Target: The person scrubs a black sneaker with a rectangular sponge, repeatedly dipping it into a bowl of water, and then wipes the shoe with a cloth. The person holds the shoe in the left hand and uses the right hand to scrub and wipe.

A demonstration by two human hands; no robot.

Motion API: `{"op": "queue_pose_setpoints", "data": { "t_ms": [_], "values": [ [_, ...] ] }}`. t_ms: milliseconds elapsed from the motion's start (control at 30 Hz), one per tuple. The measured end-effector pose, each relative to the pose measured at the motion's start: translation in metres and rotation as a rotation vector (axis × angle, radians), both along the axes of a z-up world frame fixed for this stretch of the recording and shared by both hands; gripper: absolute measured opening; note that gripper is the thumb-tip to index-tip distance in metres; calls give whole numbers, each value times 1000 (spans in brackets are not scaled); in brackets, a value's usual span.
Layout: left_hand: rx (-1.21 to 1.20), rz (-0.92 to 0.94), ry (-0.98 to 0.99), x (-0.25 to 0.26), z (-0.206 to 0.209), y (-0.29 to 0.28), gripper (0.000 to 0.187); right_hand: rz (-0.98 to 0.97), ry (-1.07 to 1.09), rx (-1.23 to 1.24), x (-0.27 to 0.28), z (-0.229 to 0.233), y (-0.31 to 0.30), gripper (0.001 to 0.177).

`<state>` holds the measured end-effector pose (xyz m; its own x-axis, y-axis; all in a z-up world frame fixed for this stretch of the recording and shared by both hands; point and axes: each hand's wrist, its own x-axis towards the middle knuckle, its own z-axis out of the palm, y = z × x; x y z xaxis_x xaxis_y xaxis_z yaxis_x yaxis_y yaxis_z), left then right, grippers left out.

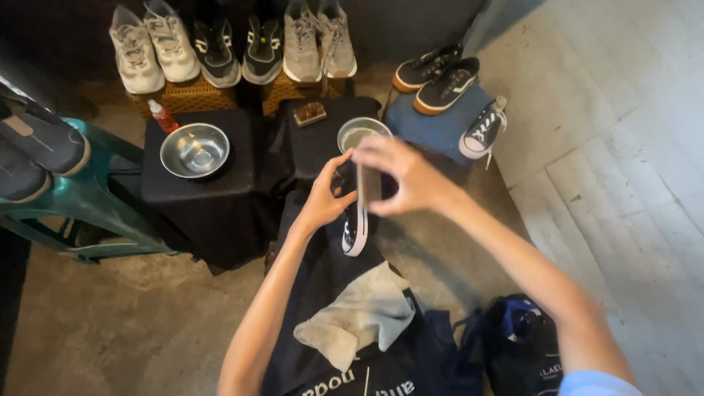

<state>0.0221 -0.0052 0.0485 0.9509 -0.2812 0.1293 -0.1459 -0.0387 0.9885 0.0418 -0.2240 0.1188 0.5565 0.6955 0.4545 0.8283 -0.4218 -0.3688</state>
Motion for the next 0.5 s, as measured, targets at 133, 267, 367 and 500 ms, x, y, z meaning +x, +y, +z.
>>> {"op": "queue_pose_setpoints", "data": {
  "t_ms": [133, 267, 367, 500],
  "values": [
    [-17, 5, 9, -3, 5, -5, 83, 31, -9, -4, 16, 5, -5, 91],
    [-39, -19, -31, 5, -8, -6, 83, -78, -84, 27, 8, 2, -4, 93],
    [-76, -27, -43, 11, -10, -4, 84, 24, -46, 3, 7, 10, -6, 89],
    [-82, -63, -68, 1, -2, -13, 84, -163, -115, 40, 38, 2, -24, 95]
  ]
}}
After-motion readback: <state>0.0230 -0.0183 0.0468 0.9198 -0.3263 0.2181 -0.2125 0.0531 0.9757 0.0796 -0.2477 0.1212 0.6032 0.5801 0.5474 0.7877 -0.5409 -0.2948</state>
